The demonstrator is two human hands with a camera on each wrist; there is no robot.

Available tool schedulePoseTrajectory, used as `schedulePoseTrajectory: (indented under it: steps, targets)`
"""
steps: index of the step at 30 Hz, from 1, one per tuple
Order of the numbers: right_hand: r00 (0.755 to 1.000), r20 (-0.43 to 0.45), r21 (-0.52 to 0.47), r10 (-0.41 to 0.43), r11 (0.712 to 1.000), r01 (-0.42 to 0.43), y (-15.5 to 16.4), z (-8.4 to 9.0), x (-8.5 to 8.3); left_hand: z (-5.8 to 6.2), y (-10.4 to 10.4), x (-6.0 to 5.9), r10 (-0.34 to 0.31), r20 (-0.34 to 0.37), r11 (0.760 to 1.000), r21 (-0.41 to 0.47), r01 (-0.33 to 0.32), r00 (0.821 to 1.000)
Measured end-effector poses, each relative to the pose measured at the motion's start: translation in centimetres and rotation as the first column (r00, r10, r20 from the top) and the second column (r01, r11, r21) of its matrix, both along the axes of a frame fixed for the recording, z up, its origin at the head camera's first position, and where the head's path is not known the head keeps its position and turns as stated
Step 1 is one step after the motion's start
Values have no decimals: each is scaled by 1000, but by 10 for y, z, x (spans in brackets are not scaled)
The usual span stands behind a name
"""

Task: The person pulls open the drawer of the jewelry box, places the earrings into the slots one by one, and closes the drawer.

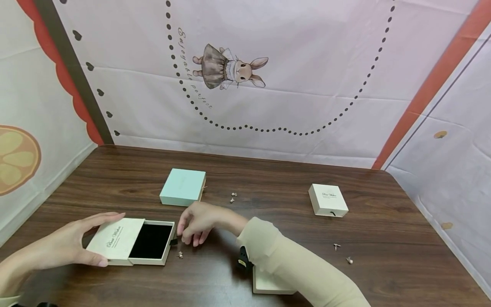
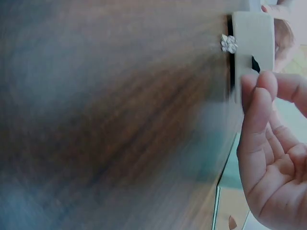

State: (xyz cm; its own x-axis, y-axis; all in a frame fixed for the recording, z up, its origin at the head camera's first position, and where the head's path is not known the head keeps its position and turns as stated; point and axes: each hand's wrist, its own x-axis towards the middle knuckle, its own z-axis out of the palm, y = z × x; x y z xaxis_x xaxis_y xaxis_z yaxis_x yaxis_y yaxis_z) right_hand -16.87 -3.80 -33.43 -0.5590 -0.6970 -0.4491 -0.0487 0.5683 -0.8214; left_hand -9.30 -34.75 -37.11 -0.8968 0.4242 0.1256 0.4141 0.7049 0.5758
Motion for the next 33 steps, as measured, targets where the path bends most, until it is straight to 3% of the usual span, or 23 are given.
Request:
schedulePoseTrajectory:
  steps: [8, 14, 21, 29, 33]
  targets:
    - [999, -22, -96, -28, 995, 26, 5, 6, -8, 1, 1, 1, -8, -1, 1000, 11, 8, 1000]
    - [999, -13, -95, -31, 995, 29, 5, 8, -8, -1, -1, 0, -4, -2, 1000, 7, 4, 1000]
    - [1000, 8, -60, -24, 998, 24, 1, 6, -5, 3, 4, 0, -4, -2, 1000, 22, 4, 1000]
    - [988, -153, 77, -21, 997, 33, -6, 2, 2, 2, 2, 0, -6, -21, 1000, 4, 6, 1000]
    - [984, -178, 123, 6, 992, 17, -8, -2, 3, 1, 2, 1, -2, -27, 1000, -2, 2, 1000]
